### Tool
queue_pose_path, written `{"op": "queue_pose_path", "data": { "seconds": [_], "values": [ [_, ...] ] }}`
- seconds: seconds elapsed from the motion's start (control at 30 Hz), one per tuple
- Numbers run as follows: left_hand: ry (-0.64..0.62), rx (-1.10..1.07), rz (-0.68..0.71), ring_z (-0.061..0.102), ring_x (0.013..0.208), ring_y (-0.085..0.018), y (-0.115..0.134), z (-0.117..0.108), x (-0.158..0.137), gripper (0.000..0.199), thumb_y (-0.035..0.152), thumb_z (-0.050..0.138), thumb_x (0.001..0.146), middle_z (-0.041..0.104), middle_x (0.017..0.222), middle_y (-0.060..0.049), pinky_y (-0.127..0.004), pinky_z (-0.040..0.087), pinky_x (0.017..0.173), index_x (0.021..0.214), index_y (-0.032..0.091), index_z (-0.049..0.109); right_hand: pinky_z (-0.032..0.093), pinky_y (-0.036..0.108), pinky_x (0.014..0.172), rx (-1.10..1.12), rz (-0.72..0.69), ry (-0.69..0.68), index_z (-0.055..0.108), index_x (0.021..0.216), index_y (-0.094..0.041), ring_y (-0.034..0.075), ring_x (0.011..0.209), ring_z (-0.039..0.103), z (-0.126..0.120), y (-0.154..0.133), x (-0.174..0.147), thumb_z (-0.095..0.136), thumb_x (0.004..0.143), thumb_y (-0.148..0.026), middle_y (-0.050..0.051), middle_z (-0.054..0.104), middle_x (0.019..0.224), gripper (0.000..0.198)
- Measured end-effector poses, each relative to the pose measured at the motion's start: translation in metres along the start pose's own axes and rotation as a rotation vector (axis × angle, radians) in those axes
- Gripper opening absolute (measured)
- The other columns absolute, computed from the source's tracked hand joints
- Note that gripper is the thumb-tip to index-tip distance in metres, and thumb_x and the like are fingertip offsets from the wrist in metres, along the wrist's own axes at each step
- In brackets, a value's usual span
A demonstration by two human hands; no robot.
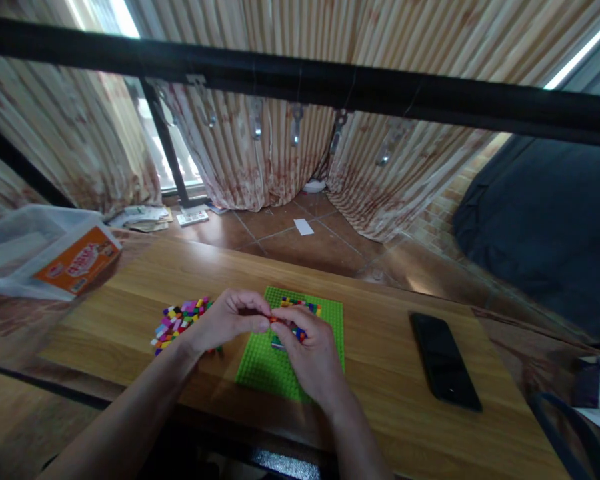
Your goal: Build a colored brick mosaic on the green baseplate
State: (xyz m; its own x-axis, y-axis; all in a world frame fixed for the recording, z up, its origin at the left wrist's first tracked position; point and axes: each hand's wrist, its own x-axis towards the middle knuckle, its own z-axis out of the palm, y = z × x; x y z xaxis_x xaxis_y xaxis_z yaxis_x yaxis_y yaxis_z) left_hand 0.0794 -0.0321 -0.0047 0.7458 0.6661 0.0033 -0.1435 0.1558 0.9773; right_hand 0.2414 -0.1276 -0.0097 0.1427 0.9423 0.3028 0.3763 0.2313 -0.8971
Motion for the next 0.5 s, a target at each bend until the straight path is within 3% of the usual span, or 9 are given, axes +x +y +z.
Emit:
{"op": "queue_pose_path", "data": {
  "seconds": [0.33, 0.5],
  "values": [
    [0.008, -0.017, 0.034, 0.059, 0.057, -0.008, 0.002, 0.006, 0.001, 0.02, 0.027, 0.083, 0.069, 0.068, 0.063, -0.001, -0.018, 0.048, 0.059, 0.072, 0.01, 0.072, 0.052, 0.027, 0.066, 0.24, 0.151, 0.084, 0.077, 0.081, -0.026, 0.015, 0.072, 0.066, -0.002, -0.003, -0.001, 0.073, 0.079, -0.031, 0.0, 0.074, 0.079, 0.007],
    [0.044, 0.056, 0.029, 0.061, 0.064, -0.01, -0.008, 0.002, 0.007, 0.022, 0.029, 0.082, 0.069, 0.07, 0.071, -0.002, -0.022, 0.05, 0.066, 0.078, 0.011, 0.073, 0.054, 0.028, 0.064, 0.309, 0.19, 0.257, 0.077, 0.087, -0.027, 0.015, 0.067, 0.065, -0.013, 0.006, 0.003, 0.074, 0.076, -0.033, -0.001, 0.074, 0.074, 0.013]
  ]
}}
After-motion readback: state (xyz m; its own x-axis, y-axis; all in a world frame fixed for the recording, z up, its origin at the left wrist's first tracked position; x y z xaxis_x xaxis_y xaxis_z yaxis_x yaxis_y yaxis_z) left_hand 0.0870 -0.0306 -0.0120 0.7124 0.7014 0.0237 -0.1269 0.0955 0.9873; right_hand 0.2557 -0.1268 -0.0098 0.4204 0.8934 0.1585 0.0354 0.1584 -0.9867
